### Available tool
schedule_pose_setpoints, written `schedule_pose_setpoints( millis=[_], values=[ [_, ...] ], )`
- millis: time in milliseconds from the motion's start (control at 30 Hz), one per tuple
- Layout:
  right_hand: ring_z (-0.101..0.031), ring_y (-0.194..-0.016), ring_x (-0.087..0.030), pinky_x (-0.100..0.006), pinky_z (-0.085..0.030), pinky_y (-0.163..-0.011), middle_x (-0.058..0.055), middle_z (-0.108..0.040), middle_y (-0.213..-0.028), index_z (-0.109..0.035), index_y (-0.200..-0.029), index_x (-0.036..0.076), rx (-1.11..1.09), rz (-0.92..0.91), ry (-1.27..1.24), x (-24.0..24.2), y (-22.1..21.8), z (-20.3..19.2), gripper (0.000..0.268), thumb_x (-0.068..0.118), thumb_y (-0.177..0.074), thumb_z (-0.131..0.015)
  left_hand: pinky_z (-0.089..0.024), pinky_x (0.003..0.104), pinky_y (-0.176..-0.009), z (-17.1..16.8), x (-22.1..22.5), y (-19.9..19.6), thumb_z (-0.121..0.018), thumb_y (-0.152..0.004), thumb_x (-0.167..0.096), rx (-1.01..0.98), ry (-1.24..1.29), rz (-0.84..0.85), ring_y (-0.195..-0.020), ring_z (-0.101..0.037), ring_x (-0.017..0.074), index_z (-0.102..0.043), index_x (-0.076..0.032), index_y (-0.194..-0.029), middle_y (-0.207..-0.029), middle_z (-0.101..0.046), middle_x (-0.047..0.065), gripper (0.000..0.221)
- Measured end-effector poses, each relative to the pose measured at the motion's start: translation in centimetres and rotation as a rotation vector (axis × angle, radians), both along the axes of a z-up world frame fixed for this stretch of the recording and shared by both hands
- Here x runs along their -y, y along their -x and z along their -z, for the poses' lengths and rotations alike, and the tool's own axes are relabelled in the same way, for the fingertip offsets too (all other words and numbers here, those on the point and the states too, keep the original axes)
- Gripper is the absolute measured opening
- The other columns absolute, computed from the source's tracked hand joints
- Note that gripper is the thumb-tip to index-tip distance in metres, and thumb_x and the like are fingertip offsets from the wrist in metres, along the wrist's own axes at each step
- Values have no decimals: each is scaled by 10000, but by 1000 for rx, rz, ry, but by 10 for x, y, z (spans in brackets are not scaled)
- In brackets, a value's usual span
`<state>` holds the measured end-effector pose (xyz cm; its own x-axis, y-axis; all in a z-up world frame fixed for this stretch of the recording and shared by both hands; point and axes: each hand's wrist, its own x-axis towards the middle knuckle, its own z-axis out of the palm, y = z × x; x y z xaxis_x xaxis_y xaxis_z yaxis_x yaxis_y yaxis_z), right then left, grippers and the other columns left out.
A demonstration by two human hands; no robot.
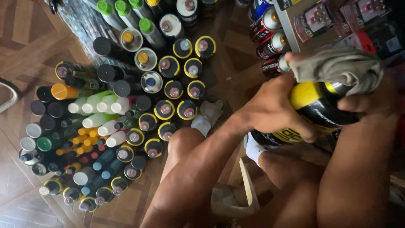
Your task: Wiping down and organizing motorcycle engine oil cans in a storage area.
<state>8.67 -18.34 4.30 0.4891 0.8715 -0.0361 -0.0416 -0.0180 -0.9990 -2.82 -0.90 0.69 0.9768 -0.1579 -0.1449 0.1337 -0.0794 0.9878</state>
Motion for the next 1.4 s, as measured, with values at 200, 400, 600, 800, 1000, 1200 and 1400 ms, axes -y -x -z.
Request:
schedule_pose_setpoints(
  millis=[200, 400, 600, 800, 1000, 1200, 1400],
  values=[
    [-636, -1230, -184, -386, -413, -1194, -24, -684, -1210, -639, -1309, 87, 63, 118, 65, 16, 7, 13, 485, 305, -896, -772, -570, 376, -965, -15, -9, -9, -836, -454, -449, -99, -147, -25, -1071, -732, 314, -470, -47, -1426, -1168, -744, 166, 1115],
    [-567, -1284, -134, -349, -434, -1175, 15, -627, -1336, -568, -1394, 88, 317, 437, 304, -13, 25, 8, 446, 303, -1010, -641, -544, 417, -943, -9, -14, -14, -898, -451, -469, -8, -350, -365, -1101, -681, 361, -461, -50, -1393, -1229, -681, 188, 1120],
    [-608, -1140, -189, -400, -400, -1186, -11, -652, -1175, -670, -1210, 116, 124, -18, -7, 7, -8, 16, 450, 412, -902, -809, -563, 366, -953, -9, -14, 0, -867, -422, -399, -121, -80, -29, -1052, -726, 303, -527, -61, -1349, -1116, -751, 152, 1044],
    [-577, -1373, -294, -473, -446, -1192, -113, -647, -1350, -634, -1257, 60, 274, -117, 37, -2, -9, 8, 557, 484, -923, -768, -577, 360, -888, -21, -20, -4, -826, -401, -368, -130, -77, 10, -1006, -736, 294, -566, -74, -1320, -1064, -767, 149, 999],
    [-582, -1335, -235, -404, -493, -1185, -102, -624, -1367, -632, -1325, 32, 350, 112, 55, -12, 22, -1, 519, 446, -1027, -731, -580, 381, -829, -23, -22, -4, -795, -380, -377, -143, -119, -46, -980, -724, 299, -480, -88, -1402, -1032, -754, 139, 1109],
    [-568, -1386, -245, -416, -462, -1237, -108, -583, -1453, -546, -1452, 39, 338, 447, 16, 0, 41, 29, 620, 523, -1087, -674, -592, 388, -821, -22, -31, -5, -782, -365, -376, -156, -138, -76, -975, -728, 307, -442, -121, -1443, -1044, -750, 142, 1159],
    [-592, -1406, -266, -471, -471, -1267, -92, -573, -1505, -524, -1490, 59, -46, 764, -85, 13, 28, 89, 630, 529, -1074, -576, -560, 386, -957, -5, -21, -8, -847, -436, -393, 1, 11, -398, -1096, -709, 314, -441, -114, -1467, -1170, -720, 155, 1143]
  ],
)
